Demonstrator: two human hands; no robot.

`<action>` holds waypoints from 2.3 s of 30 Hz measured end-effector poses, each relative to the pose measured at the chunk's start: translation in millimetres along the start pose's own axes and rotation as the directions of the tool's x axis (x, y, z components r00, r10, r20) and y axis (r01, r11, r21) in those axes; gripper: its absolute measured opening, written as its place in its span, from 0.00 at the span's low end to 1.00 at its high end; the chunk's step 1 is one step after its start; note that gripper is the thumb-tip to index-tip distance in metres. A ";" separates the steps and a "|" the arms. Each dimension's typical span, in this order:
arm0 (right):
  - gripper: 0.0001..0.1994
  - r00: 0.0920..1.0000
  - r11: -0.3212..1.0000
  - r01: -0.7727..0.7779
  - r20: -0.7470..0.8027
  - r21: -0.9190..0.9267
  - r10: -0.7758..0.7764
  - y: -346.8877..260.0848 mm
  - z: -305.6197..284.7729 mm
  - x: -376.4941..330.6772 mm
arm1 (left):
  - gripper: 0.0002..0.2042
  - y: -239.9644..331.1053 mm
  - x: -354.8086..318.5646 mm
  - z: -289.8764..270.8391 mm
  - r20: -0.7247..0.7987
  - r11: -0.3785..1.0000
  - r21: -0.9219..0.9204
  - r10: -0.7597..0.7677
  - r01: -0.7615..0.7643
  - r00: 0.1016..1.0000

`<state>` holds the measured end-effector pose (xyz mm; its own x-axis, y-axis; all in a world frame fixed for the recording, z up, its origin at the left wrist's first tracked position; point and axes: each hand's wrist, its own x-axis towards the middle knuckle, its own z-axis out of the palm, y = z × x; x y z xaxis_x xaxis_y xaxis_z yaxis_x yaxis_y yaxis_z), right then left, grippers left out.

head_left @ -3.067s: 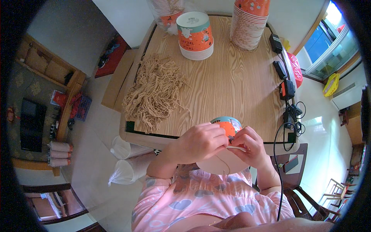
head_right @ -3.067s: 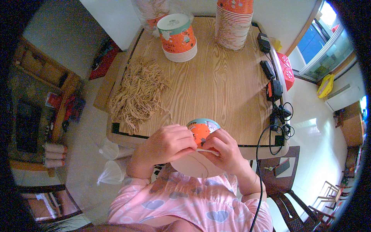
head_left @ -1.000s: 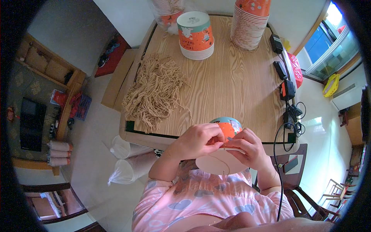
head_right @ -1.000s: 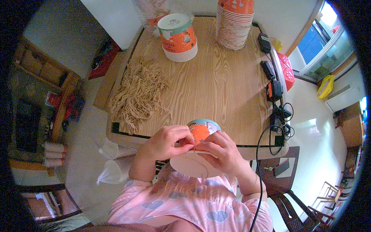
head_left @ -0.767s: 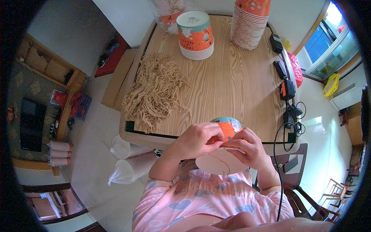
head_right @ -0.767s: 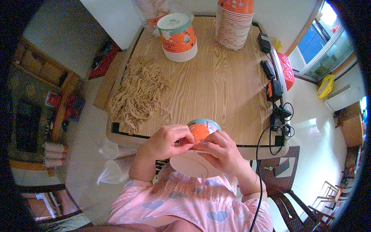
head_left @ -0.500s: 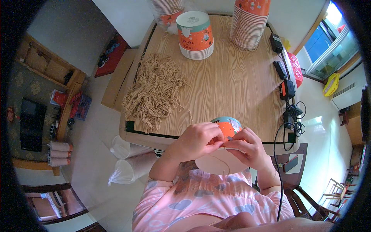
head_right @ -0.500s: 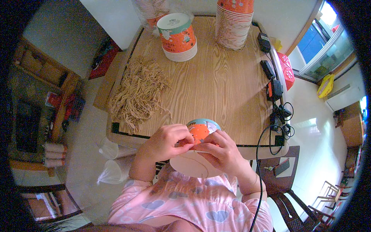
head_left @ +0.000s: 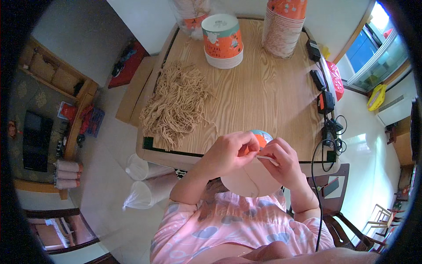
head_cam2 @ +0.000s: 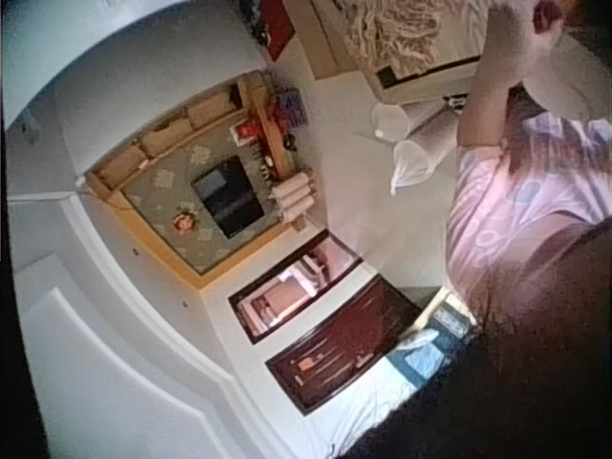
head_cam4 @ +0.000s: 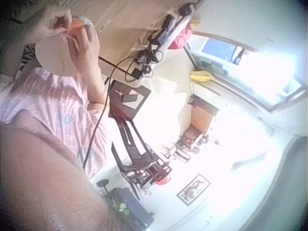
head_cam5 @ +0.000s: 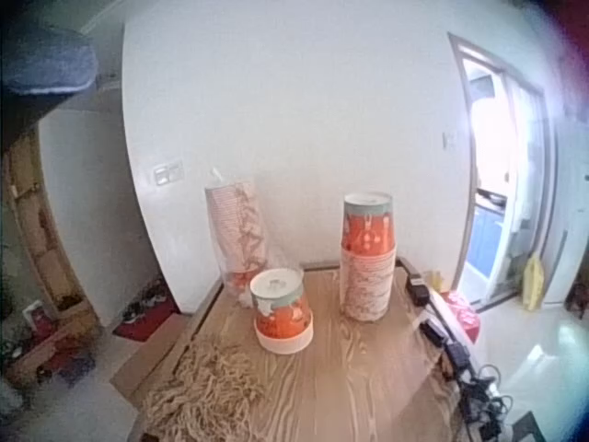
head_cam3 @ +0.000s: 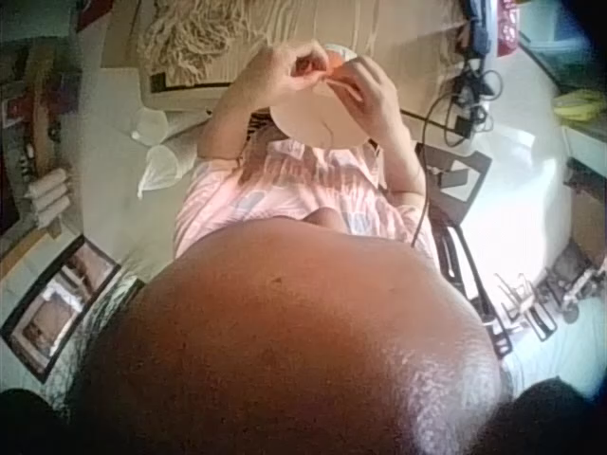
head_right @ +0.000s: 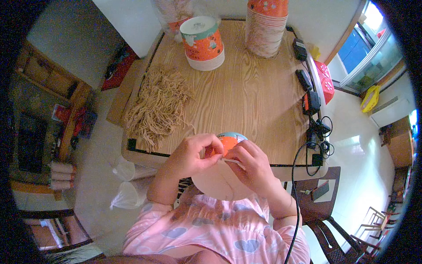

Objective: Attaching strings to paper buckets for packaging.

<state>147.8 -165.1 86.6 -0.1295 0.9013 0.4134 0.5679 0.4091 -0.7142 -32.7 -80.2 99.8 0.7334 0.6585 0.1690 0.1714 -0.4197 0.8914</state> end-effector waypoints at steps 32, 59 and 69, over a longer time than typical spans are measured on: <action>0.06 0.965 0.989 -0.126 -0.240 -0.074 0.105 1.7 22.6 34.9 | 0.09 -1.8 -14.9 0.2 -0.397 0.973 0.176 -0.066 0.147 0.915; 0.11 0.924 0.947 -0.206 -0.271 0.245 0.271 40.2 13.7 31.0 | 0.07 16.7 27.3 -80.9 -0.278 0.900 0.358 0.357 -0.248 0.892; 0.09 0.895 0.891 -0.320 -0.205 0.324 0.396 70.7 31.1 28.4 | 0.09 25.8 24.4 -84.4 -0.465 0.964 -0.227 0.019 -0.140 0.885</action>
<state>159.0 -106.1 30.3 0.2760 0.9394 0.2033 0.2841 0.1223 -0.9510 -65.9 -22.3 162.4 0.3464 0.8654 0.3621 -0.0867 -0.3548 0.9309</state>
